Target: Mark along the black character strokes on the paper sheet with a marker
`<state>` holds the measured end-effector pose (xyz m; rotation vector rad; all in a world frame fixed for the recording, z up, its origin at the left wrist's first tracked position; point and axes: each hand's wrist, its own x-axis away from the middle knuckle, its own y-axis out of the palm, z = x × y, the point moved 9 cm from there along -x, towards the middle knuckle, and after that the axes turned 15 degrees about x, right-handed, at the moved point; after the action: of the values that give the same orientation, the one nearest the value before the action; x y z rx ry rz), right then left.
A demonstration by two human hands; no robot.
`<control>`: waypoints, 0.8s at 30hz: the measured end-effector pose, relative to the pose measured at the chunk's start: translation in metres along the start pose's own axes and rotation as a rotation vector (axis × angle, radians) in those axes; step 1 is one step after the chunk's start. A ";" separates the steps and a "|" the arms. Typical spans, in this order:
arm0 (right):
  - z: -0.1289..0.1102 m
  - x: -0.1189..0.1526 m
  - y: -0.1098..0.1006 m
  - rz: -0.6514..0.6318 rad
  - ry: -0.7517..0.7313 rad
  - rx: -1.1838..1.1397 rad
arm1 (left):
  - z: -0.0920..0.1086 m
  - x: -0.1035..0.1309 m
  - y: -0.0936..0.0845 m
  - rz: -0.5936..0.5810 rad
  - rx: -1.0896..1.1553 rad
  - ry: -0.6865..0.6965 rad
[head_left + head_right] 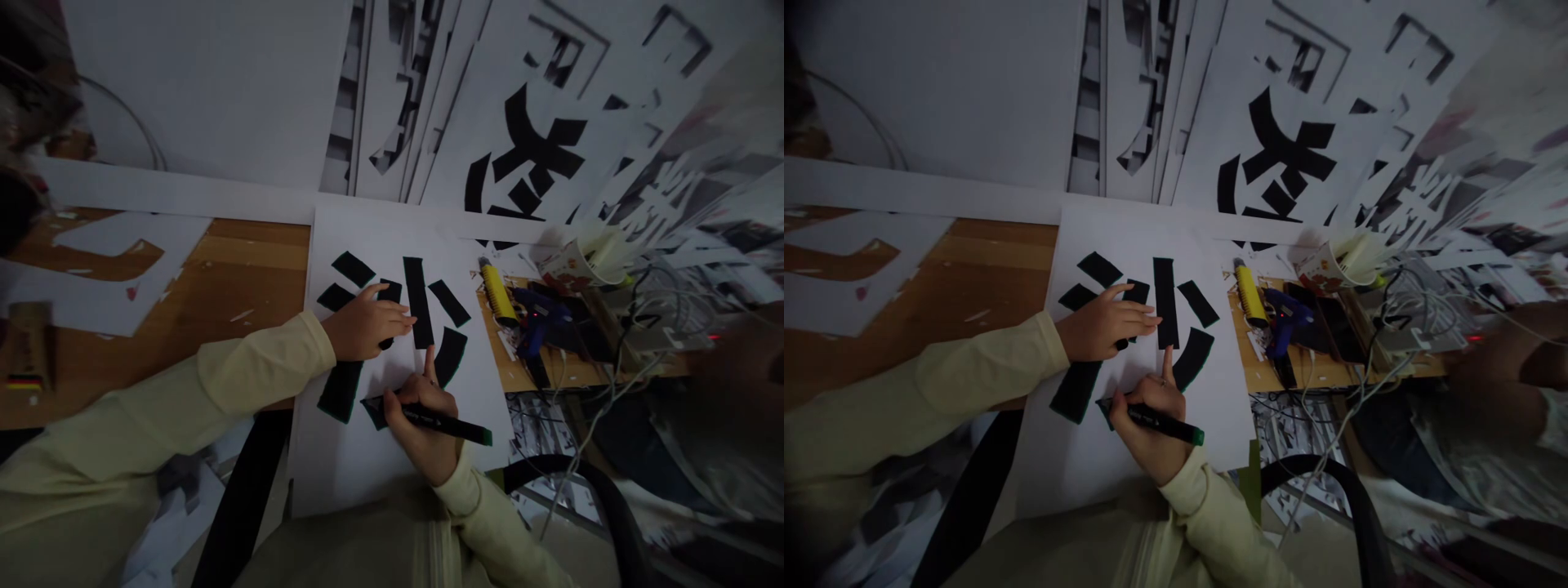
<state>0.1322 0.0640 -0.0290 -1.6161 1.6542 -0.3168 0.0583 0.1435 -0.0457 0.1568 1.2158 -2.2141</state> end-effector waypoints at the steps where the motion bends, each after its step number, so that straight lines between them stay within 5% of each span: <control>1: 0.000 0.000 -0.001 0.007 0.002 -0.002 | 0.000 0.000 0.000 -0.001 0.001 0.000; 24: 0.000 0.001 -0.008 0.076 0.010 0.039 | -0.001 0.000 0.001 -0.006 0.005 -0.002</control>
<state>0.1383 0.0623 -0.0239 -1.5216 1.7018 -0.3164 0.0587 0.1438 -0.0467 0.1530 1.2113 -2.2224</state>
